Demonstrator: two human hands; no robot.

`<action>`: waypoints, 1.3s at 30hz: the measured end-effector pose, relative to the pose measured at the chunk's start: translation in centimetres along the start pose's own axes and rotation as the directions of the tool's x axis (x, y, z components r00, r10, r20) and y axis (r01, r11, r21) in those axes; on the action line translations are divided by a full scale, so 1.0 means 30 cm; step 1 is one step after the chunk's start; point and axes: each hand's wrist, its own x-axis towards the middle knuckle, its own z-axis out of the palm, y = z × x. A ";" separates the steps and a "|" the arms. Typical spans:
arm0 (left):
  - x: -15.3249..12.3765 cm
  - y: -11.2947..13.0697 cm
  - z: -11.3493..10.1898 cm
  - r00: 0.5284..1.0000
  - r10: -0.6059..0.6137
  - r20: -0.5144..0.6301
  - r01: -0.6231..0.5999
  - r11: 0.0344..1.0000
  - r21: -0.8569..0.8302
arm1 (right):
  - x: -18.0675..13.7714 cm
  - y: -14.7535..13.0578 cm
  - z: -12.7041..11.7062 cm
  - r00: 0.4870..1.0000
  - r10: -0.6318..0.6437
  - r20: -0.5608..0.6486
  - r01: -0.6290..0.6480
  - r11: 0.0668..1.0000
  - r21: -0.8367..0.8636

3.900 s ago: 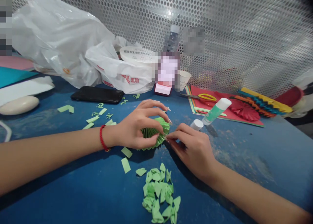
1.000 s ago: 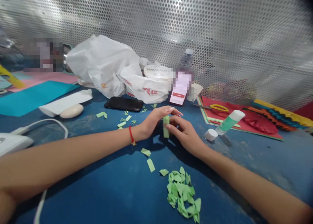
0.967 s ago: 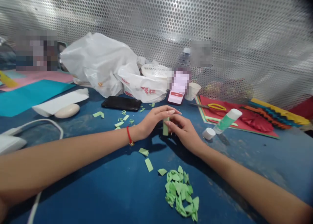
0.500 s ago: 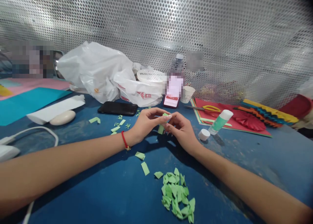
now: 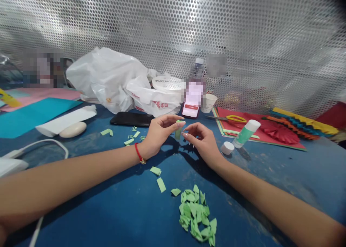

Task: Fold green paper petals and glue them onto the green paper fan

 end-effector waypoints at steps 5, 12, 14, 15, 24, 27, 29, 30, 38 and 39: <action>0.002 -0.010 -0.005 0.998 0.041 0.042 -0.038 0.996 -0.083 | 0.001 -0.001 0.010 0.997 0.011 0.074 -0.012 1.000 0.020; 0.003 -0.009 -0.006 0.997 0.062 0.046 -0.062 0.998 0.013 | 0.008 0.001 -0.023 0.979 -0.140 -0.151 0.122 0.985 -0.119; 0.003 -0.009 -0.004 0.997 0.071 0.030 -0.072 0.997 0.034 | 0.019 0.007 -0.045 0.946 -0.223 -0.235 0.177 0.963 -0.202; 0.003 -0.010 -0.003 0.997 0.074 0.025 -0.075 0.997 0.034 | 0.025 0.012 -0.053 0.946 -0.221 -0.235 0.169 0.960 -0.222; 0.001 -0.010 0.009 0.997 0.074 0.008 -0.074 0.997 0.014 | 0.049 0.050 -0.049 0.998 -0.047 0.042 0.054 0.977 -0.205; 0.006 -0.009 0.008 0.997 0.078 -0.013 -0.078 0.997 0.020 | 0.053 0.060 -0.061 0.997 -0.034 -0.062 0.025 0.990 -0.139; 0.011 -0.011 0.005 0.996 0.082 -0.034 -0.082 0.996 0.022 | 0.061 0.070 -0.068 0.993 -0.012 -0.120 0.002 0.996 -0.084; 0.012 -0.013 0.004 0.996 0.084 -0.044 -0.083 0.996 0.021 | 0.065 0.074 -0.071 0.990 0.000 -0.141 -0.008 0.998 -0.056; 0.015 -0.011 0.004 0.994 0.088 -0.069 -0.087 0.996 0.016 | 0.066 0.068 -0.064 0.983 0.082 -0.162 -0.070 0.994 0.081; 0.017 -0.010 0.005 0.994 0.084 -0.063 -0.083 0.996 0.016 | 0.065 0.064 -0.063 0.984 0.090 -0.151 -0.078 0.993 0.085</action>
